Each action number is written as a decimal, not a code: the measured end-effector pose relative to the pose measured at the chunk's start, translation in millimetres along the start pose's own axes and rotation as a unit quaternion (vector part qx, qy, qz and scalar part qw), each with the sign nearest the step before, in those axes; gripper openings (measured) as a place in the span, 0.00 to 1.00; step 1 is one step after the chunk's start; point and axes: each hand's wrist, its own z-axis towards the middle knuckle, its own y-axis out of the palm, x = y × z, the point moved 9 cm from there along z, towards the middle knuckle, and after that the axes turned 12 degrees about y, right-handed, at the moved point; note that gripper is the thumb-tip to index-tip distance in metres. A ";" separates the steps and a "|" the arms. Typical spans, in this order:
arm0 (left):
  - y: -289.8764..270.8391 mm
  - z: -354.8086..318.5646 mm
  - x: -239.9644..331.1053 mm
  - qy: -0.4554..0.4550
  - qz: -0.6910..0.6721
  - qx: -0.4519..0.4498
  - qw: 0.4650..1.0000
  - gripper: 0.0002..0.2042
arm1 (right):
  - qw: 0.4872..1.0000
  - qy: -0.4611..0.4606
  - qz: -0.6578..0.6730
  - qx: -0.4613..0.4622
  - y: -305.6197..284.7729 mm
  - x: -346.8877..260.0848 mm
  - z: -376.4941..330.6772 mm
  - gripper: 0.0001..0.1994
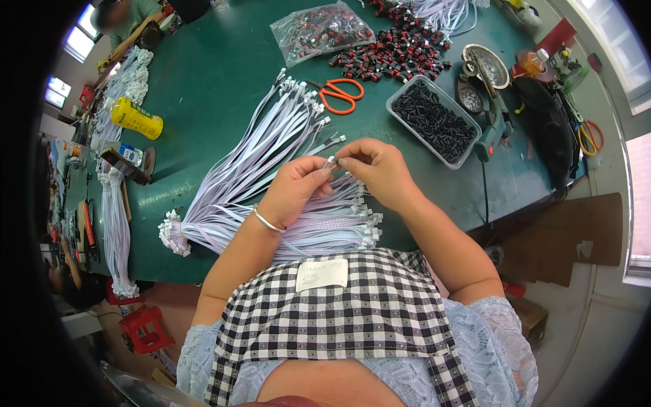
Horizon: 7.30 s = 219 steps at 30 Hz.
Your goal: The person sits at a green workbench and repeatedly picks up white cables and small black plastic clips. They insert the clips onto the ends of the cables by hand and place the finished units into a pile. The workspace contains tools like scissors and a soldering iron, but the person uses only their hands for this assembly task.
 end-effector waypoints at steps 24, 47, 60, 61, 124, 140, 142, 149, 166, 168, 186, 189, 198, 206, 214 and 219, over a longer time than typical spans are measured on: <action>0.3 -0.6 4.5 0.017 0.108 -0.021 0.994 0.09 | 0.996 -0.039 -0.009 -0.083 6.7 -8.1 1.4 0.15; -3.5 -8.2 46.3 0.147 0.359 0.005 0.922 0.16 | 0.997 -0.033 0.036 -0.061 17.6 -10.6 2.6 0.45; 3.7 -11.4 57.9 0.212 0.371 -0.001 0.904 0.18 | 0.990 0.022 0.107 -0.089 30.3 -4.9 4.4 0.48; 4.8 -12.1 59.9 0.218 0.386 -0.013 0.896 0.19 | 0.990 0.023 0.102 -0.090 30.2 -5.1 4.6 0.48; -11.1 0.2 1.9 -0.014 0.133 0.015 0.991 0.05 | 0.753 -0.080 -0.624 0.192 -121.1 -26.3 19.9 0.06; -5.1 0.6 12.0 0.020 0.099 -0.009 0.995 0.12 | 0.770 -0.117 -0.600 0.180 -111.1 -32.6 21.5 0.08; -5.2 0.6 10.2 0.016 0.102 -0.014 0.995 0.13 | 0.774 -0.112 -0.596 0.180 -112.0 -32.9 22.0 0.07; -3.9 1.4 11.0 0.028 0.099 -0.011 0.995 0.13 | 0.797 -0.148 -0.550 0.200 -127.4 -29.4 21.7 0.05; -8.0 -0.5 4.8 0.016 0.084 0.017 0.996 0.04 | 0.997 0.024 0.073 -0.017 9.6 8.1 4.3 0.03; -9.1 -0.1 5.0 0.006 0.099 0.008 0.995 0.04 | 0.995 0.043 0.091 -0.022 9.6 15.8 6.3 0.03; -11.8 1.6 0.5 0.009 0.088 0.003 0.996 0.04 | 0.998 0.002 0.063 -0.019 9.2 18.6 9.2 0.03; -12.2 1.3 -0.1 0.006 0.084 0.004 0.996 0.04 | 0.999 -0.006 0.049 -0.020 10.0 15.3 6.4 0.03; -10.8 1.9 -1.0 0.007 0.082 -0.002 0.997 0.03 | 0.998 -0.033 -0.039 -0.027 12.2 4.1 2.7 0.03; -7.1 0.7 2.6 0.018 0.120 -0.015 0.992 0.04 | 0.988 -0.033 -0.133 -0.077 12.0 -8.4 2.7 0.03; -2.6 -0.6 5.2 0.026 0.156 -0.033 0.987 0.04 | 0.973 -0.095 -0.194 -0.080 12.8 -18.5 0.9 0.04; -3.4 0.8 4.3 0.048 0.179 -0.035 0.982 0.03 | 0.976 -0.093 -0.186 -0.069 12.1 -15.8 -0.8 0.05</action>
